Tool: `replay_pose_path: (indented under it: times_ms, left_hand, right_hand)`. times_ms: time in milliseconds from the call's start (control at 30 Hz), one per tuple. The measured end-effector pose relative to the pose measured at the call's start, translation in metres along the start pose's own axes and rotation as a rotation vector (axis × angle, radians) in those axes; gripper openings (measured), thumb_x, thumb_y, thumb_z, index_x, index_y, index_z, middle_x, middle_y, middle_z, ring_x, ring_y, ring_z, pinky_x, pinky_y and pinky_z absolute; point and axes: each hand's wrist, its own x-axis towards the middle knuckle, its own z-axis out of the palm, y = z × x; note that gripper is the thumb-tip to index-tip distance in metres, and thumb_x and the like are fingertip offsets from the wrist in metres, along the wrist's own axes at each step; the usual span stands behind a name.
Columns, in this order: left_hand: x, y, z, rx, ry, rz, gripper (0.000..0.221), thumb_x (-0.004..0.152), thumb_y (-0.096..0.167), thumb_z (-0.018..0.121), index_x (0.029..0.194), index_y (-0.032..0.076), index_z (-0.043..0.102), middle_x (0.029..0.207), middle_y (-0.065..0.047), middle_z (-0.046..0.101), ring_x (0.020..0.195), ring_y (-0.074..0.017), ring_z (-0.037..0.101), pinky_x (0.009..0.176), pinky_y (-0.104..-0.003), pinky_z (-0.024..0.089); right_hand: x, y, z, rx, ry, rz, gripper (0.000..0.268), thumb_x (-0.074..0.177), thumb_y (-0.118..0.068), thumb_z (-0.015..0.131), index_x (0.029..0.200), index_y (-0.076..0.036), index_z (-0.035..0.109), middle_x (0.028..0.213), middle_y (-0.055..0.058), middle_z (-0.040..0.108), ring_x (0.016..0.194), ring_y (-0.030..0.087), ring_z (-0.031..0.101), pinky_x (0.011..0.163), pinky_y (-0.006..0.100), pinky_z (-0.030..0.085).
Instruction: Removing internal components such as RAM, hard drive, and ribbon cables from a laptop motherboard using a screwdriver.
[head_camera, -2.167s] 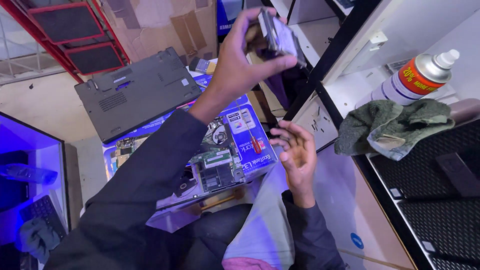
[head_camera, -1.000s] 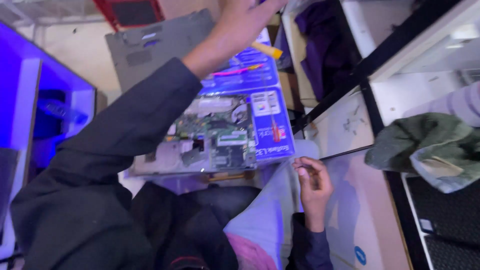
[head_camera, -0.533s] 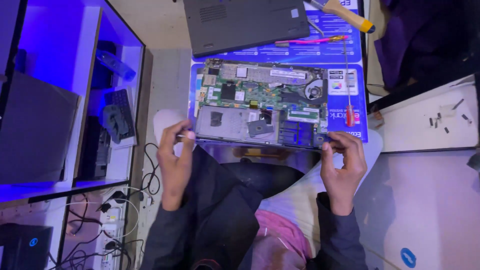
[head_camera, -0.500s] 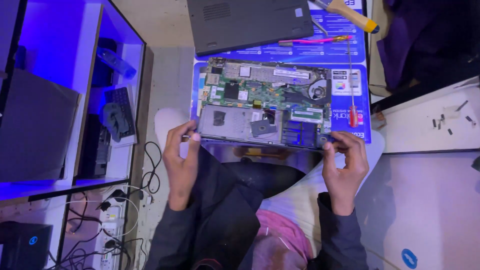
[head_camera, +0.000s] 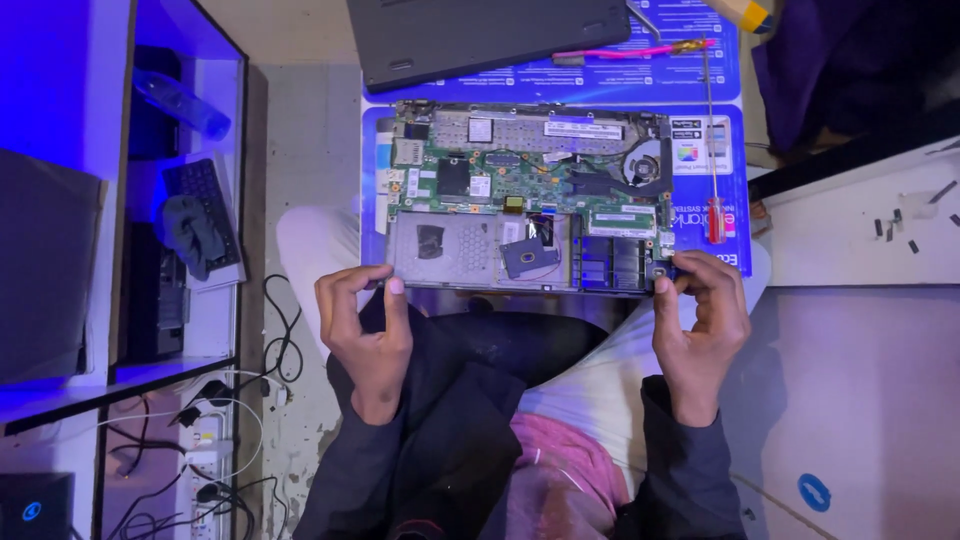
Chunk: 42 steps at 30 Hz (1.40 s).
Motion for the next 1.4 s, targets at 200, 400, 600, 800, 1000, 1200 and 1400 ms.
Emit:
replay_pose_path:
  times_ms: [200,400,600,800,1000,1200,1400]
  left_hand:
    - [-0.008,0.004,0.006,0.084,0.022,0.116,0.011,0.098,0.012,0.074,0.099,0.005,0.065,0.098,-0.007,0.060,0.097,-0.0327,0.057,0.096,-0.048,0.046]
    - [0.006,0.052,0.034,0.024,-0.278,0.366,0.040,0.087,0.024,0.084,0.114,-0.001,0.068,0.109,-0.016,0.065,0.105,-0.0423,0.061,0.101,-0.058,0.046]
    - [0.018,0.063,0.050,0.087,-0.466,0.423,0.062,0.080,0.028,0.089,0.127,-0.005,0.066,0.116,-0.023,0.062,0.110,-0.0453,0.058,0.107,-0.062,0.043]
    - [0.021,0.060,0.054,0.073,-0.547,0.373,0.052,0.083,0.026,0.087,0.124,-0.001,0.069,0.115,-0.017,0.061,0.109,-0.0411,0.057,0.107,-0.059,0.044]
    - [0.032,0.064,0.049,0.038,-0.621,0.303,0.041,0.083,0.023,0.087,0.117,0.005,0.073,0.110,-0.011,0.064,0.107,-0.0364,0.060,0.107,-0.056,0.044]
    - [0.037,0.062,0.049,0.058,-0.663,0.322,0.040,0.083,0.022,0.086,0.119,0.008,0.074,0.109,-0.009,0.067,0.105,-0.0343,0.061,0.106,-0.054,0.043]
    - [0.028,0.052,0.056,0.034,-0.609,0.348,0.035,0.084,0.022,0.085,0.116,0.010,0.075,0.106,-0.008,0.068,0.103,-0.0324,0.061,0.109,-0.052,0.042]
  right_hand:
    - [0.002,-0.006,-0.007,-0.030,-0.017,-0.007,0.016,0.102,0.006,0.072,0.116,0.012,0.066,0.115,0.027,0.065,0.075,0.034,0.065,0.073,0.043,0.056]
    - [0.005,-0.008,-0.014,-0.100,-0.021,-0.046,0.016,0.099,0.003,0.075,0.113,0.009,0.069,0.113,0.024,0.069,0.076,0.033,0.069,0.071,0.041,0.058]
    - [0.007,-0.010,-0.016,-0.131,0.011,-0.073,0.013,0.099,0.002,0.075,0.109,0.009,0.071,0.108,0.023,0.070,0.074,0.032,0.069,0.067,0.039,0.058]
    - [0.008,0.003,-0.023,-0.102,0.069,-0.055,0.010,0.101,0.000,0.072,0.104,0.009,0.072,0.102,0.024,0.071,0.072,0.033,0.068,0.065,0.038,0.058]
    - [0.010,0.018,-0.029,-0.087,0.115,-0.074,0.014,0.103,-0.005,0.072,0.102,0.009,0.072,0.101,0.024,0.071,0.071,0.030,0.066,0.063,0.036,0.056]
    - [0.028,0.024,-0.038,-0.137,0.150,-0.081,0.017,0.107,-0.006,0.073,0.104,0.011,0.071,0.103,0.025,0.070,0.070,0.029,0.063,0.062,0.036,0.054]
    - [0.043,0.028,-0.043,-0.197,0.122,-0.088,0.010,0.109,0.001,0.073,0.109,0.011,0.070,0.107,0.025,0.067,0.066,0.030,0.060,0.058,0.037,0.052]
